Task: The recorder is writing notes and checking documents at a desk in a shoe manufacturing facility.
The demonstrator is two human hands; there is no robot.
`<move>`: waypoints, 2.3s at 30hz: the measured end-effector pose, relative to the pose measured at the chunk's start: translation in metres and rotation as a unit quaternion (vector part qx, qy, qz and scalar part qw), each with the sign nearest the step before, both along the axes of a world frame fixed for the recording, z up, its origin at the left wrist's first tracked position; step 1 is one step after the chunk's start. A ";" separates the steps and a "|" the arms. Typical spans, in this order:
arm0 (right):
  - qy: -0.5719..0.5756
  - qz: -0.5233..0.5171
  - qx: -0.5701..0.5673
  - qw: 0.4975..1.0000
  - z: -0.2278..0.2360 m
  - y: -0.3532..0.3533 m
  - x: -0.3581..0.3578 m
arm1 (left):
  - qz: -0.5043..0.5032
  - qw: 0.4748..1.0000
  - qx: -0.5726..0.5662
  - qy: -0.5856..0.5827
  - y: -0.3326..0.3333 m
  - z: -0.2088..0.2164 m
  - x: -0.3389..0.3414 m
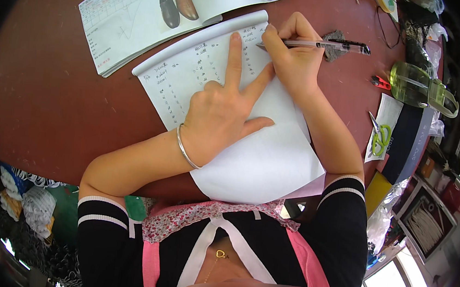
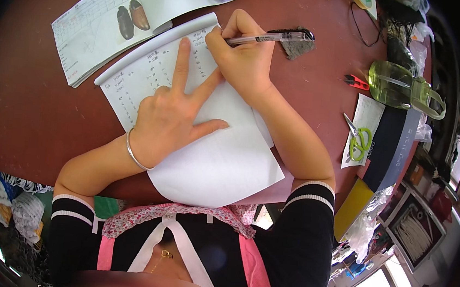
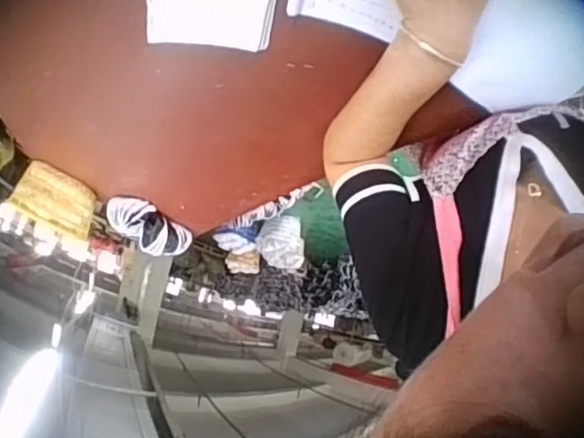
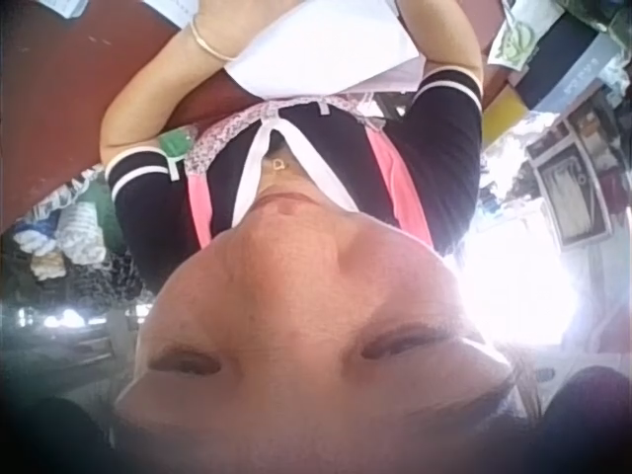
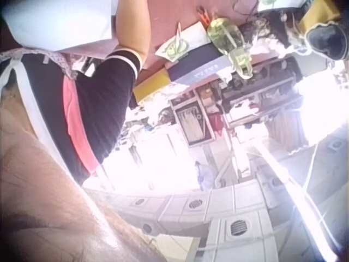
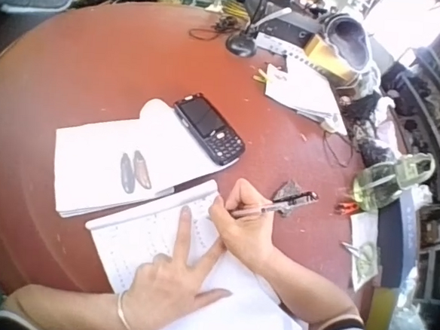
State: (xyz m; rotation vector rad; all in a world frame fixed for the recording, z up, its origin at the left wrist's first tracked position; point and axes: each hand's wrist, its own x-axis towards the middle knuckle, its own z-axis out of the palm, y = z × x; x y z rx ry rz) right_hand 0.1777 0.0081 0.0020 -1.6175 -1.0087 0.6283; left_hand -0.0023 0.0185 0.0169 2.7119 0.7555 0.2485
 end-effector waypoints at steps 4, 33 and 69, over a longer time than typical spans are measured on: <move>-0.012 0.001 -0.007 1.000 -0.003 0.006 -0.004 | 0.010 1.000 0.004 0.008 0.002 0.000 -0.003; -0.011 -0.005 -0.003 1.000 -0.007 0.002 -0.003 | 0.010 1.000 -0.009 -0.004 -0.005 -0.003 -0.001; -0.009 0.014 0.018 1.000 -0.005 -0.010 0.000 | 0.001 1.000 0.005 0.003 -0.005 -0.006 -0.001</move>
